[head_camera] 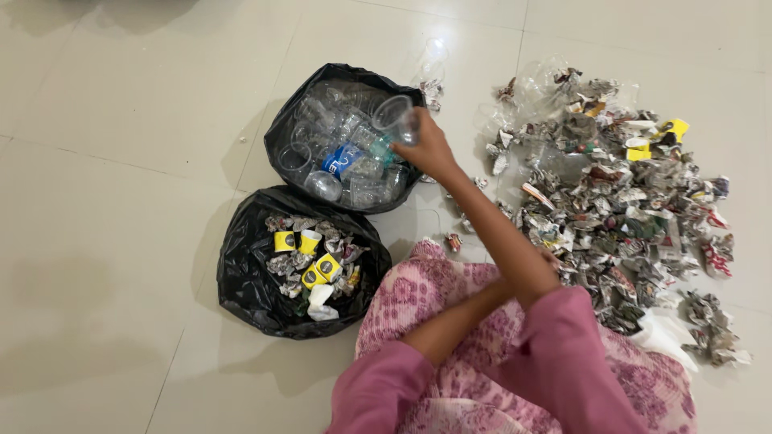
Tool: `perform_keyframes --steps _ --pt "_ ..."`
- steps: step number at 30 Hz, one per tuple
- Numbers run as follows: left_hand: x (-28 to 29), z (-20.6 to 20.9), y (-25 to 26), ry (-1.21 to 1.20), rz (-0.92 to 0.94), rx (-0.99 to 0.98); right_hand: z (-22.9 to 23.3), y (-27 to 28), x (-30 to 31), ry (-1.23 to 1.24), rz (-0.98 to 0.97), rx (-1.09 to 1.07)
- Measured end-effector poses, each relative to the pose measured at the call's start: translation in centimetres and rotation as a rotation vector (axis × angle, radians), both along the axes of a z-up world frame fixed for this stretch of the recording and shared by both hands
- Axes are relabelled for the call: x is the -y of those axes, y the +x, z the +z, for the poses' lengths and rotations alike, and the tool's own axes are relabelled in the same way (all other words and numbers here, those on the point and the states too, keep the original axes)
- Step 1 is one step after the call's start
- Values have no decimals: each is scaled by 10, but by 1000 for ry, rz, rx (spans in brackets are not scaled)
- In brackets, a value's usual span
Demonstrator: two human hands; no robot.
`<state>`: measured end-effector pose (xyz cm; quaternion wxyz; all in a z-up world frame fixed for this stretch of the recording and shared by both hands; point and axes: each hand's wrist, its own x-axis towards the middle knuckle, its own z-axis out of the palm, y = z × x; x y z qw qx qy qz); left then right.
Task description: The person sits on the floor and sorts a pile of mixed waste into two black bags. They pick up plastic bottles and crumpled wrappers, crush the bottles by hand, and place them into separate bags. The process continues with repeated picking, crushing, and bagging of items.
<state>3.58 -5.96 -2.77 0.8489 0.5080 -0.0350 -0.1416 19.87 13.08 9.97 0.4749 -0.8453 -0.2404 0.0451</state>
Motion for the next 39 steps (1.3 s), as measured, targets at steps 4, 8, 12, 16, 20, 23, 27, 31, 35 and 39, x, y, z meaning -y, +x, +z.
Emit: perform_keyframes --steps 4,8,12,16,20,23,27,31,35,39 --pt "11 -31 -3 27 -13 88 -22 34 -43 -372 -86 130" --pt "16 -58 -23 65 -20 98 -52 45 -62 -422 -157 275" --pt "35 -79 -28 33 65 235 -58 60 -71 -322 -134 341" --pt "57 -95 -21 -134 71 190 -56 59 -64 -194 -133 369" --pt "54 -91 -24 19 11 138 -51 54 -51 -374 -84 416" --pt "37 -75 -34 5 -58 63 -47 52 -54 -399 -7 592" --pt "34 -48 -41 34 18 77 -44 61 -71 -453 22 676" --pt "25 -40 -42 2 -41 26 -54 69 -81 -487 18 607" --pt "12 -36 -39 54 -112 63 -51 82 -92 -478 -85 742" --pt "13 -37 -37 59 -132 81 -54 87 -101 -434 -88 720"
